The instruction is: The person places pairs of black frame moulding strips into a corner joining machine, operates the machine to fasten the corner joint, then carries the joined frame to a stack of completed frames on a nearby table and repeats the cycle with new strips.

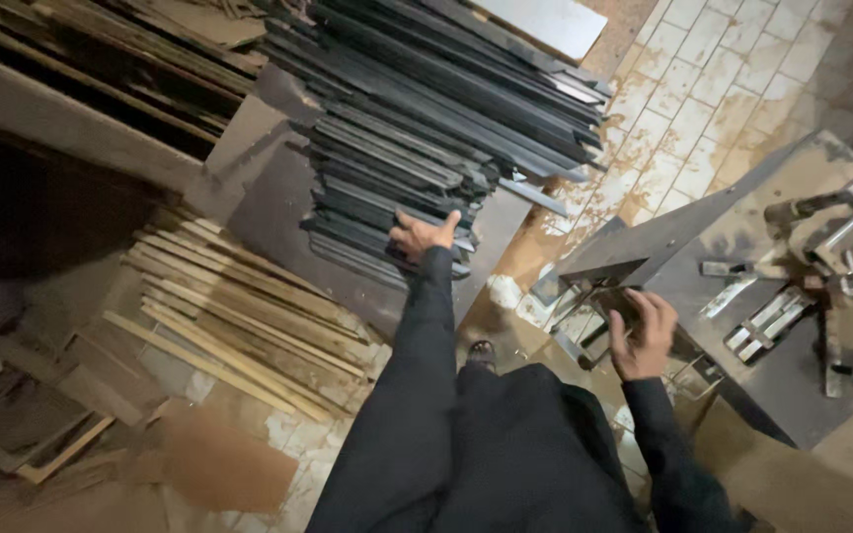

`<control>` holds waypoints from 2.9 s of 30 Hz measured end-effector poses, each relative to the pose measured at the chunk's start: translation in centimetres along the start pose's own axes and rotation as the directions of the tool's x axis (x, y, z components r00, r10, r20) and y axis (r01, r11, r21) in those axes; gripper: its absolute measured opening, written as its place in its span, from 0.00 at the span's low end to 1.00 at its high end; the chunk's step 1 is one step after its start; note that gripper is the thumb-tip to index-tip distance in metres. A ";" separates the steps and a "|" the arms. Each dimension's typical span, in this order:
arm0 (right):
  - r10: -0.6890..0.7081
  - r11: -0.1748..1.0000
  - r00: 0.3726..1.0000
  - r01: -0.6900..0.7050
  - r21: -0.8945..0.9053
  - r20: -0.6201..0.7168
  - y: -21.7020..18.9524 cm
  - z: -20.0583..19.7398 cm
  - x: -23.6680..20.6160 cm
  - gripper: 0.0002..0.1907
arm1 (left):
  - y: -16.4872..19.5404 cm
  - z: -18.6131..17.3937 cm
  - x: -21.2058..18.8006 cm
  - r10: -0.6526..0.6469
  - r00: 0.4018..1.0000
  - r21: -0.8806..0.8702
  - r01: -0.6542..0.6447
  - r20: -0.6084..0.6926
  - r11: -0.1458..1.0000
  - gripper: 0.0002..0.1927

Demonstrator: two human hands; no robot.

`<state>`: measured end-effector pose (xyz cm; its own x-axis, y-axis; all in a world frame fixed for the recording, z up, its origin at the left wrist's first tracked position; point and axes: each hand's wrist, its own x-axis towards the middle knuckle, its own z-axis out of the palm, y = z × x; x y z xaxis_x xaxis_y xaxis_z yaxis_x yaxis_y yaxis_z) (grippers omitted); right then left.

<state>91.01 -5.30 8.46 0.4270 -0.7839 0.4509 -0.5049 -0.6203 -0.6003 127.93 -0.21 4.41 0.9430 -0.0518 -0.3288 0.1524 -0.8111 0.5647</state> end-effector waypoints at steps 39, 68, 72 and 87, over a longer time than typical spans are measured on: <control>-0.215 0.974 0.845 0.146 0.176 0.490 8.6 14.2 16.6 0.13 | -26.8 -8.7 -5.6 0.446 0.841 -0.158 -0.507 -0.305 0.847 0.27; 0.604 0.553 0.721 -0.686 -0.473 -0.340 11.7 -19.7 -24.7 0.22 | 2.0 10.4 -22.4 0.868 -0.208 -0.242 -0.965 0.451 -0.105 0.22; 0.559 0.572 0.736 -0.676 -0.465 -0.381 13.4 -19.8 -22.3 0.20 | 4.0 13.8 -25.0 0.912 -0.173 -0.284 -0.957 0.372 -0.066 0.21; 0.483 0.701 0.819 -0.574 -0.424 -0.310 17.2 -21.4 -14.1 0.18 | 5.7 15.6 -27.1 0.897 -0.158 -0.275 -0.960 0.413 -0.043 0.24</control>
<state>60.31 -5.54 5.92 -0.1264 -0.9505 0.2838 -0.9168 0.0027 -0.3993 98.57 -12.52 4.70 -0.1350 -0.9599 0.2458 -0.8308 0.2448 0.4999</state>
